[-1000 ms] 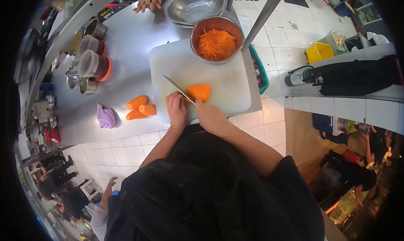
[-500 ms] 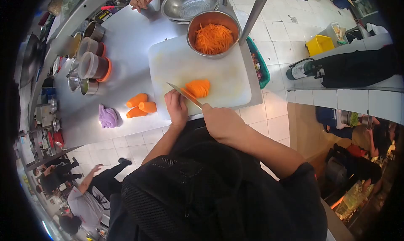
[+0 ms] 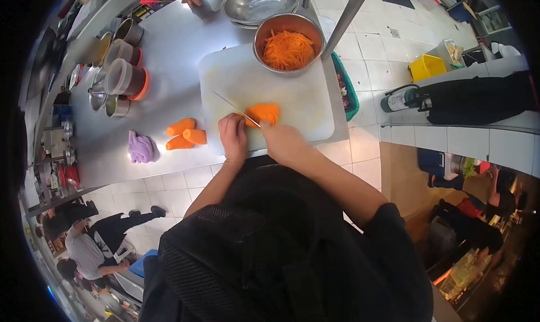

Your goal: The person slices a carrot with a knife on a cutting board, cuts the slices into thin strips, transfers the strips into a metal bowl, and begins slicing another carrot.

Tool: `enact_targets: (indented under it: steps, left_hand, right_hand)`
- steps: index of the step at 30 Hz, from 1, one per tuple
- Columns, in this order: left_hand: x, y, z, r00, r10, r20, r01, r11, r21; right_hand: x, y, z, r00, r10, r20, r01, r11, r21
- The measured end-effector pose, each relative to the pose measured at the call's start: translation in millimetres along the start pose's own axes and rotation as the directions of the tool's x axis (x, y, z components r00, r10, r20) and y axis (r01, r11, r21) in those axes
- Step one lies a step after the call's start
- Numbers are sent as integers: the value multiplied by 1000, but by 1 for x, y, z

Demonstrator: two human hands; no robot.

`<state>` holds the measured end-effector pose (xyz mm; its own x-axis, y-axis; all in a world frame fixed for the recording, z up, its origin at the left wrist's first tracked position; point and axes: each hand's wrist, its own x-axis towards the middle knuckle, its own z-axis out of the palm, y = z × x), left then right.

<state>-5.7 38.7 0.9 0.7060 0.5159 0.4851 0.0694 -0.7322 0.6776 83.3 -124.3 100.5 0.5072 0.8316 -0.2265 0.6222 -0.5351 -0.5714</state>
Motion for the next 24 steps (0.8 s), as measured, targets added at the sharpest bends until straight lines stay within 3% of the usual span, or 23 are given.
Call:
enact_targets:
  steps: [7,12,18,24]
  left_hand:
    - [-2,1,1,1000,-21,18,21,1000,18]
    - [-2,0,1,1000,-9,16,9,1000,12]
    - [-4,-3,1,1000,-8,2,8,1000,-14]
    - [-3,-2,0,1000,-26,10,26,1000,2]
  right_hand:
    - [-42,-35,-58,975,74,208,-69,997,-33]
    - [-23,-26,-15,993,82,84,-87,995,51]
    - [0,11,33,998,27,-64,-25,999,30]
    - [-26,-22,-30,998,20,56,-21,1000,20]
